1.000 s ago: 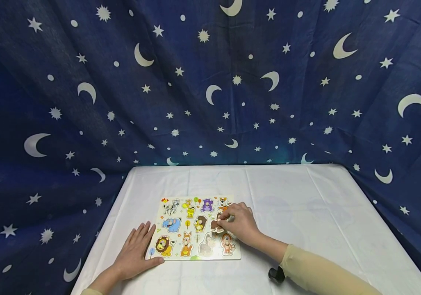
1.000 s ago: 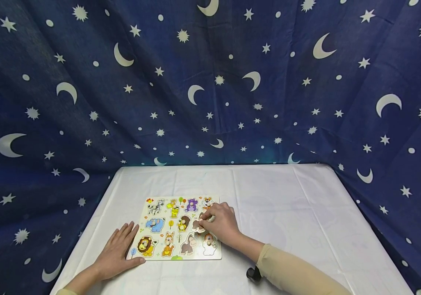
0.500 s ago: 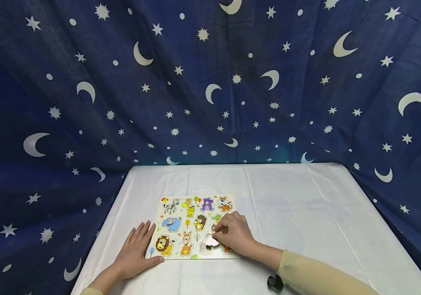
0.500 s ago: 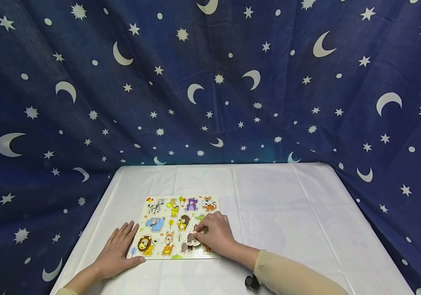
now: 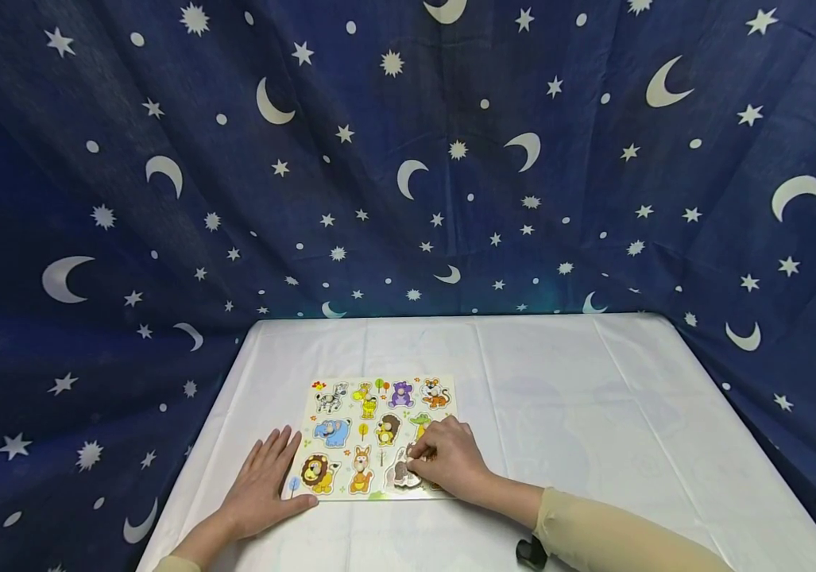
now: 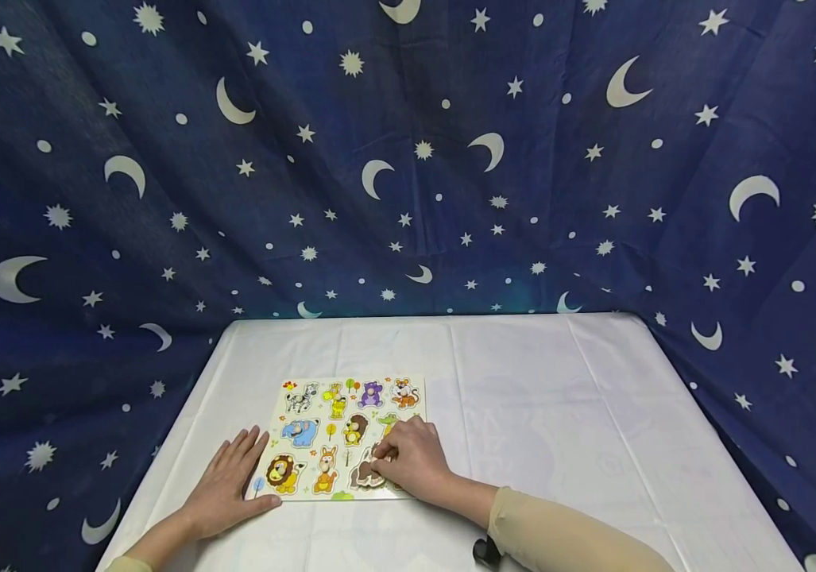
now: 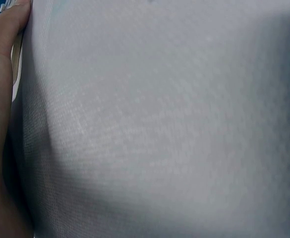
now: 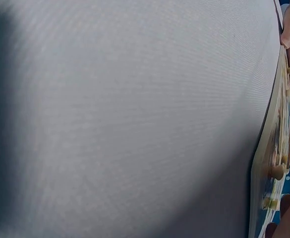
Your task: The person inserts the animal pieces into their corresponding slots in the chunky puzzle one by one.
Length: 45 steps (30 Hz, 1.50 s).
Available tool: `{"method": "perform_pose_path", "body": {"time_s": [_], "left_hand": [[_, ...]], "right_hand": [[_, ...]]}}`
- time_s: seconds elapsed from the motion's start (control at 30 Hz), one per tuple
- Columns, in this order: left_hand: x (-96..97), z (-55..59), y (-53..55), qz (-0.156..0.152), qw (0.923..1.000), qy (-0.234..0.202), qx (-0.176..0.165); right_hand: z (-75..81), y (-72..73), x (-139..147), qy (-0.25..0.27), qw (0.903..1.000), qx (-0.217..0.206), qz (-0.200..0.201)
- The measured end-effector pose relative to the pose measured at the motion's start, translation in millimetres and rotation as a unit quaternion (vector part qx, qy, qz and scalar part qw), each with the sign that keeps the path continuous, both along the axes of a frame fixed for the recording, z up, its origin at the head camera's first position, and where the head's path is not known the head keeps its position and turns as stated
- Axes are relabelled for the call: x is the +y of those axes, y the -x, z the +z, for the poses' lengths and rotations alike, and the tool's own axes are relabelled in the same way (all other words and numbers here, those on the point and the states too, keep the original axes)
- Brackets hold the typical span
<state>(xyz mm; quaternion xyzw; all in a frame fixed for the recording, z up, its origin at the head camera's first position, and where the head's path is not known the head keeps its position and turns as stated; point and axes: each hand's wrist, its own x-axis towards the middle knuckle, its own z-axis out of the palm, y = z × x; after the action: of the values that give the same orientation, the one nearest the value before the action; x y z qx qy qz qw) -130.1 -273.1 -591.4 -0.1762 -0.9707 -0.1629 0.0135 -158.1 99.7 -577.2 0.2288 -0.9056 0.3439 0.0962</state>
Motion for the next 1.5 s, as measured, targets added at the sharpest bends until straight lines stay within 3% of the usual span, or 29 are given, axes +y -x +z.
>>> {"method": "perform_pose_path", "body": {"time_s": [0.53, 0.9, 1.5], "left_hand": [[1.7, 4.3, -0.9, 0.000, 1.0000, -0.004, -0.007], [0.5, 2.4, 0.1, -0.002, 1.0000, 0.006, -0.001], [1.0, 3.0, 0.5, 0.003, 0.9998, 0.003, -0.020]], "right_hand": [[-2.3, -2.4, -1.9, -0.002, 0.9997, -0.023, 0.009], [-5.2, -2.6, -4.4, -0.001, 0.9999, 0.006, 0.011], [-4.7, -3.0, -8.8, -0.019, 0.9995, -0.024, 0.008]]}}
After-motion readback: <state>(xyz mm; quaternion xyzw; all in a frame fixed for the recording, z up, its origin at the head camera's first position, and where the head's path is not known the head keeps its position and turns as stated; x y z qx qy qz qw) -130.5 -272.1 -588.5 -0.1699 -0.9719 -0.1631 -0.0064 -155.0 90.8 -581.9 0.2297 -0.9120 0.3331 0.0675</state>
